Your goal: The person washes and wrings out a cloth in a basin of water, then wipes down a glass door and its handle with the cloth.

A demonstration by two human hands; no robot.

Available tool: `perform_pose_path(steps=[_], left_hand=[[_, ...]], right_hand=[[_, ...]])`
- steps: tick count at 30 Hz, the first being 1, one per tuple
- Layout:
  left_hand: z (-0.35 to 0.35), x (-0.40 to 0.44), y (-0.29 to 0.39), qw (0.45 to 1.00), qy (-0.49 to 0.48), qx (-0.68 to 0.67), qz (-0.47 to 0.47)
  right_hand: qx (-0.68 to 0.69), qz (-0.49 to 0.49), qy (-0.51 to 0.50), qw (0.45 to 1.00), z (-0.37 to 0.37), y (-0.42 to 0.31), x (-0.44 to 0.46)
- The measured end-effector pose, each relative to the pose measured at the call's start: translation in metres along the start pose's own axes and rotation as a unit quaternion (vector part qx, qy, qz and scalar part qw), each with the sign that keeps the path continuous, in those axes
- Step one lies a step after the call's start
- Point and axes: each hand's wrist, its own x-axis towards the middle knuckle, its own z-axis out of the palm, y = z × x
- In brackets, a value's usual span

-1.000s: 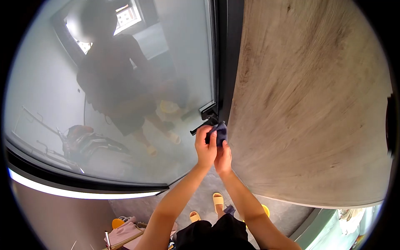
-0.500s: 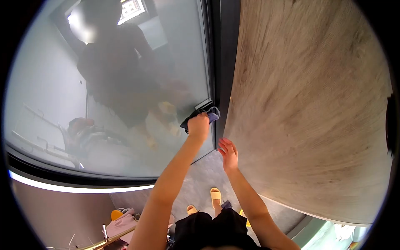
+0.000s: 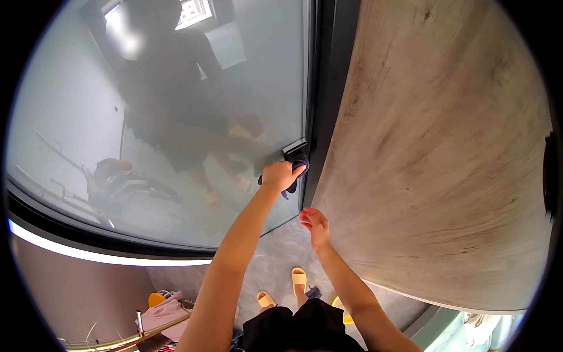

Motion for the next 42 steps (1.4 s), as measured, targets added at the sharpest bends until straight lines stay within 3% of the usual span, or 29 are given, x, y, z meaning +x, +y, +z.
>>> perform_pose_path(steps=[5,8,11,15,16,19,23,24,26,27,29,31,33,34,35,36,38,39,42], left_hand=[[0.006,-0.008,-0.022,0.997,0.029,-0.043,0.063],[0.008,-0.008,-0.038,0.981,0.014,-0.154,0.117],[0.007,-0.016,-0.035,0.983,0.05,-0.152,0.092],[0.008,-0.023,-0.02,0.954,0.121,-0.254,-0.1],[0.021,-0.019,-0.022,0.936,0.196,-0.273,-0.107],[0.049,-0.012,-0.032,0.883,0.276,-0.344,-0.162],[0.065,-0.018,-0.036,0.713,0.227,-0.618,-0.241],[0.068,-0.02,-0.046,0.675,0.134,-0.669,-0.281],[0.067,-0.038,-0.048,0.449,0.067,-0.815,-0.361],[0.059,-0.062,-0.046,0.434,0.03,-0.836,-0.334],[0.059,-0.098,-0.037,0.424,0.194,-0.821,-0.33],[0.036,-0.119,-0.02,0.535,0.347,-0.724,-0.262],[0.014,-0.111,-0.002,0.601,0.329,-0.711,-0.16],[0.011,-0.097,0.005,0.684,0.299,-0.654,-0.119],[0.009,-0.082,0.014,0.881,0.349,-0.316,-0.046],[-0.009,-0.068,0.032,0.919,0.329,-0.215,0.03],[0.014,-0.036,0.046,0.96,0.274,0.013,0.058],[0.03,-0.02,0.041,0.94,0.302,0.147,0.061],[0.052,0.008,0.029,0.909,0.367,0.192,0.054]], right_hand=[[-0.024,0.013,0.014,1.0,-0.002,0.006,-0.01],[-0.03,0.018,0.025,0.999,-0.01,0.003,-0.01],[-0.029,0.03,0.03,0.999,-0.015,0.001,-0.007],[-0.021,0.026,0.033,0.999,-0.012,-0.005,0.002],[-0.022,0.024,0.032,0.999,-0.011,-0.005,0.005],[-0.029,0.027,0.023,0.999,-0.001,-0.01,0.013],[-0.032,0.039,0.011,0.999,0.007,-0.014,0.021],[-0.029,0.041,0.006,0.999,0.006,-0.015,0.024],[-0.027,0.047,-0.002,0.999,-0.001,-0.015,0.03],[-0.035,0.047,0.006,0.998,-0.007,-0.015,0.034],[-0.044,0.047,0.021,0.998,-0.015,-0.014,0.045],[-0.038,0.05,0.015,0.998,-0.013,-0.015,0.051],[-0.038,0.053,0.01,0.998,-0.008,-0.018,0.054],[-0.037,0.055,0.007,0.998,-0.003,-0.017,0.056],[-0.037,0.056,0.004,0.998,0.002,-0.017,0.056],[-0.032,0.057,0.006,0.998,0.005,-0.013,0.055],[-0.022,0.059,0.012,0.998,0.006,-0.006,0.053],[-0.016,0.06,0.01,0.998,0.003,-0.006,0.05],[-0.011,0.06,0.018,0.998,-0.008,-0.011,0.041]])
